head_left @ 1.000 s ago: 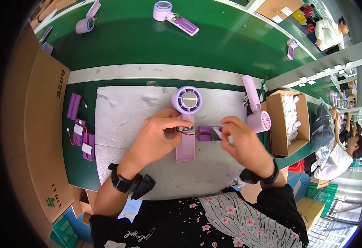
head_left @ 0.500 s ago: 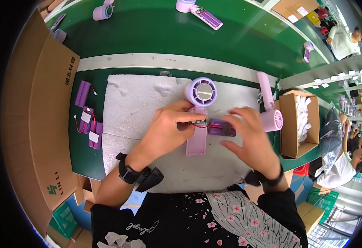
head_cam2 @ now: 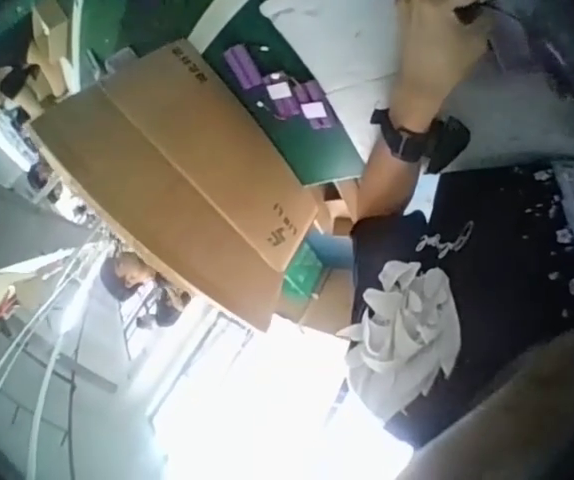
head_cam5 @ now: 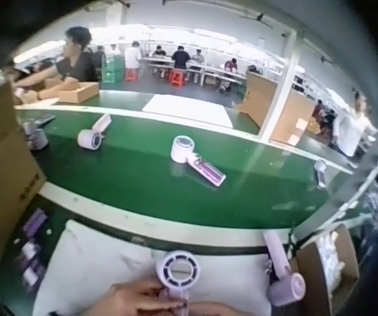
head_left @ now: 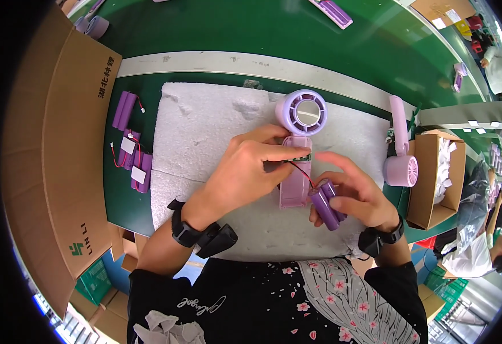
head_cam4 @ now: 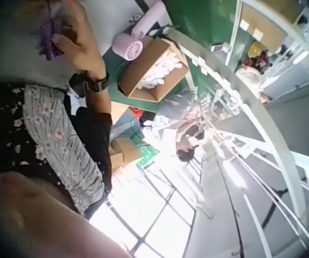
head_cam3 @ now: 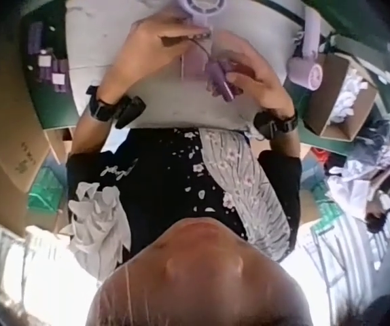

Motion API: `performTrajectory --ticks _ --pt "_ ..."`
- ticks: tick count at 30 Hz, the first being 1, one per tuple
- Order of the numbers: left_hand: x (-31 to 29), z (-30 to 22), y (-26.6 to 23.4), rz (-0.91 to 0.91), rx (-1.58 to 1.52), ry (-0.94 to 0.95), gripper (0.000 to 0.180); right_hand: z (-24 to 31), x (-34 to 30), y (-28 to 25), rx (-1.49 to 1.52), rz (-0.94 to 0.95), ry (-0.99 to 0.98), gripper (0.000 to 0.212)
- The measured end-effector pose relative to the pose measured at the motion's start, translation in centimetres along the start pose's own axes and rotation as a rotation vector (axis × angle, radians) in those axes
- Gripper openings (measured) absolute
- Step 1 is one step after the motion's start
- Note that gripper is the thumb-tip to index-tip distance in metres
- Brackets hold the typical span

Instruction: The person connects a battery pack to a circuit board inside a handheld fan, presses it into the handle, and tests the light. They then disconnect the battery and repeat the assembly and testing process with another fan.

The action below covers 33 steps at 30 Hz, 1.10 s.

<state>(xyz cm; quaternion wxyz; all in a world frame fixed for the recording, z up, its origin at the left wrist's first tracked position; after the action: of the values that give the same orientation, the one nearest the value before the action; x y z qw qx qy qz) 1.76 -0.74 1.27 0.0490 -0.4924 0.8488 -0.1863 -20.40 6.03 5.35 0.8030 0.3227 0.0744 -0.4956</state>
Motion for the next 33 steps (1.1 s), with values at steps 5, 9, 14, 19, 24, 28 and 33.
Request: performTrajectory --ticks 5,9,14,19,24,28,33 --pt "0.0 0.1 0.0 0.008 0.011 0.015 0.036 -1.0 0.1 -1.0 0.016 0.269 -0.098 0.094" --pt "0.0 0.0 0.3 -0.027 0.025 0.069 0.034 -1.2 -0.4 -0.8 -0.085 0.294 -0.062 0.092" --pt "-0.1 -0.3 0.8 -0.072 0.032 0.103 0.030 -0.3 0.3 0.4 -0.881 0.140 -0.567 0.082" --pt "-0.2 -0.5 0.7 -0.029 0.071 0.097 0.039 -0.1 0.2 1.8 -1.068 0.062 -0.636 0.070" --pt "-0.2 -0.4 0.9 -0.081 0.054 0.163 0.028 -1.1 0.9 1.9 -1.156 0.016 -0.730 0.074" --pt "-0.2 -0.4 0.7 -0.046 0.072 0.174 0.029 -1.4 1.3 1.7 -1.276 -0.019 -0.810 0.075" --pt "-0.1 -0.4 0.5 -0.028 0.093 0.222 0.028 -1.5 1.3 1.7 -1.397 -0.054 -0.817 0.073"
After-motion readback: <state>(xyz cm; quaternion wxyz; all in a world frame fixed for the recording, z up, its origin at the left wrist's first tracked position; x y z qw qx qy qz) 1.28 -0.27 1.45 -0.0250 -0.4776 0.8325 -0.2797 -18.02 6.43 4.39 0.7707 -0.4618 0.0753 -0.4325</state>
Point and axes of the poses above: each hand's wrist, its own x-axis towards the middle knuckle, its own y-axis out of the palm, z = x × y, the point moved 1 cm from there along x, towards the middle knuckle, and after that the axes turned 4 degrees about -y, right-handed, at the moved point
